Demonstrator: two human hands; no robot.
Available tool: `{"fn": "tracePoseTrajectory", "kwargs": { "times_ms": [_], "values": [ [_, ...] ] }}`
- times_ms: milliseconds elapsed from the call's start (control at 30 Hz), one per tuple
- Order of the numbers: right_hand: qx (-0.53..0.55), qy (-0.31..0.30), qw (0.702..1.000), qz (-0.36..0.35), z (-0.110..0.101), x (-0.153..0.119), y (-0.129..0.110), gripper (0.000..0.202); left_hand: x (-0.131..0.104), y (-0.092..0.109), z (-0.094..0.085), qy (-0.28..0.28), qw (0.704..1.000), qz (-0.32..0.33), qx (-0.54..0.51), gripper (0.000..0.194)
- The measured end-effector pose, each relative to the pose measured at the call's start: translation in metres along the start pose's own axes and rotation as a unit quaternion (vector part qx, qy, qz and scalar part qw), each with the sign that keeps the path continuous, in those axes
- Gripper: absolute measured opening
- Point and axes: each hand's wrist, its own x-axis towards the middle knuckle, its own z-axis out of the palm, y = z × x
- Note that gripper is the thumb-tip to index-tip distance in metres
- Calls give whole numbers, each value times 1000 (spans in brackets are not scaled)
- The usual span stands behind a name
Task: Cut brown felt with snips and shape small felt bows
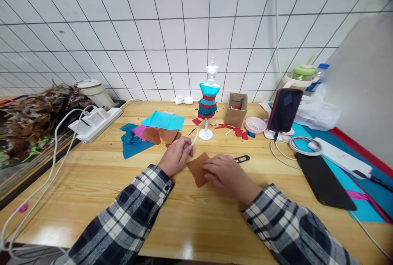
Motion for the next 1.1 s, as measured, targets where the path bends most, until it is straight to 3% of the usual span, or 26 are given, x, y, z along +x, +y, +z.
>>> {"fn": "tracePoseTrajectory", "kwargs": {
  "times_ms": [167, 233, 300, 400, 533, 600, 800, 967, 1100],
  "values": [
    [91, 154, 979, 97, -8, -1, 12, 28, -4, 18, 8, -21, 990, 122, 61, 12],
    [82, 136, 984, 76, -11, -2, 14, 26, -4, 24, 11, -31, 981, 176, 80, 12],
    [40, 71, 997, 8, -13, -3, 13, 26, -5, 27, 14, -31, 975, 199, 88, 13],
    [-28, -13, 999, -29, -10, -4, 11, 27, -6, 27, 14, -28, 977, 192, 89, 15],
    [-82, -17, 996, 33, -6, -5, 11, 25, -6, 27, 11, -36, 982, 168, 79, 20],
    [-68, 14, 996, 53, -7, -5, 11, 23, -6, 28, 10, -37, 986, 147, 67, 21],
    [73, 206, 969, 112, -16, -8, 4, 42, -10, 36, 17, -59, 985, 150, 56, 16],
    [-23, 172, 984, 47, -20, -9, 5, 32, -13, 38, 19, -87, 985, 144, 41, 25],
    [-17, 203, 975, 86, -18, -9, 10, 28, -13, 38, 13, -134, 975, 176, -29, 26]
  ]
}}
